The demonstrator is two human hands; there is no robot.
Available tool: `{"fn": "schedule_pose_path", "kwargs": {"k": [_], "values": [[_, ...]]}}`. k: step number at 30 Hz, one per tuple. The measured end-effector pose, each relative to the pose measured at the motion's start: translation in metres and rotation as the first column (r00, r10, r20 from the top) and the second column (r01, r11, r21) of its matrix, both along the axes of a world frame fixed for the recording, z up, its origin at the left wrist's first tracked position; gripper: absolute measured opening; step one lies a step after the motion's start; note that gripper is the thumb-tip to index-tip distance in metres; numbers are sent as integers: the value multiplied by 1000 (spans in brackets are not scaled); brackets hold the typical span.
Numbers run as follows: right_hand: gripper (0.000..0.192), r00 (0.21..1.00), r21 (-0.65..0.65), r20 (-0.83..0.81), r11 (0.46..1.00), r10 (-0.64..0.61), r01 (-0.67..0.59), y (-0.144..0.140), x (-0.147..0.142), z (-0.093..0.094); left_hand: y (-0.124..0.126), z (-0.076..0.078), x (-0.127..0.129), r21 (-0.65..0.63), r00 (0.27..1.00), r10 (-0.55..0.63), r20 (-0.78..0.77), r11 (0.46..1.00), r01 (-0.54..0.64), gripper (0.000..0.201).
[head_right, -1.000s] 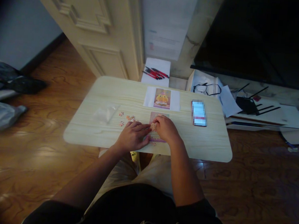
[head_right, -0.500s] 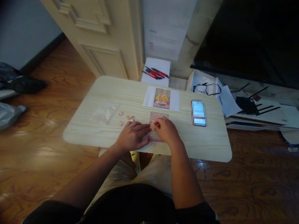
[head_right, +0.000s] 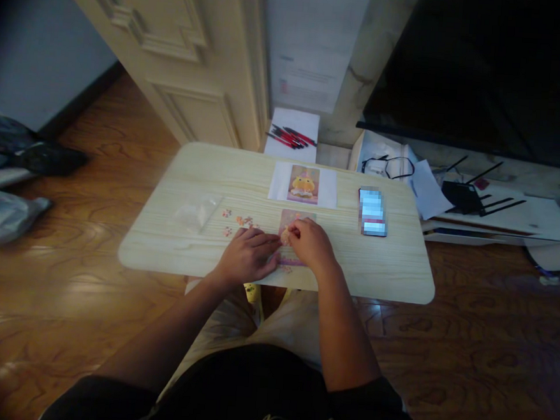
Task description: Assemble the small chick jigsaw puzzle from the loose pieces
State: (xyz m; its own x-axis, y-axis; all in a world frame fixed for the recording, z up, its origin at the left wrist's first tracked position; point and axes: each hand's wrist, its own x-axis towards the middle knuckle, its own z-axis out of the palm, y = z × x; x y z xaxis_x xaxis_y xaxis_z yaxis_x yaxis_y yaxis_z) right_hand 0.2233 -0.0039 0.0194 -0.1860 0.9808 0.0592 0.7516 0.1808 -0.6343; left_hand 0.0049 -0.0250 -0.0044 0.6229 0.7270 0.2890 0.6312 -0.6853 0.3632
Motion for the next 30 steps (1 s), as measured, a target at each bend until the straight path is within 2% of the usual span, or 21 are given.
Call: {"fn": "schedule_pose_path", "kwargs": {"k": [7,12,14,18,22,25,30], "values": [[9,997,-37,55,997,-62,64,0,-5,3,1,-2,1,45,1000,-2,9,999,1,32],[9,979,-36,7,978,-205,205,-1,16,3,0,-1,0,41,1000,0,16,999,-1,32],[10,974,-43,10,973,-227,227,-4,25,2,0,-1,0,32,1000,7,25,999,-8,32],[15,991,13,-43,992,-123,124,-15,35,-1,1,2,1,18,998,25,64,1000,-26,33],[24,986,59,-160,996,-49,59,-25,30,-1,3,4,-6,28,986,79,149,996,-84,35],[24,982,54,-187,998,-19,29,-27,20,-1,5,6,-24,15,962,182,204,982,-188,34],[20,981,61,-186,997,47,-36,-24,-3,-2,2,6,-69,-18,905,336,260,939,-343,34]]}}
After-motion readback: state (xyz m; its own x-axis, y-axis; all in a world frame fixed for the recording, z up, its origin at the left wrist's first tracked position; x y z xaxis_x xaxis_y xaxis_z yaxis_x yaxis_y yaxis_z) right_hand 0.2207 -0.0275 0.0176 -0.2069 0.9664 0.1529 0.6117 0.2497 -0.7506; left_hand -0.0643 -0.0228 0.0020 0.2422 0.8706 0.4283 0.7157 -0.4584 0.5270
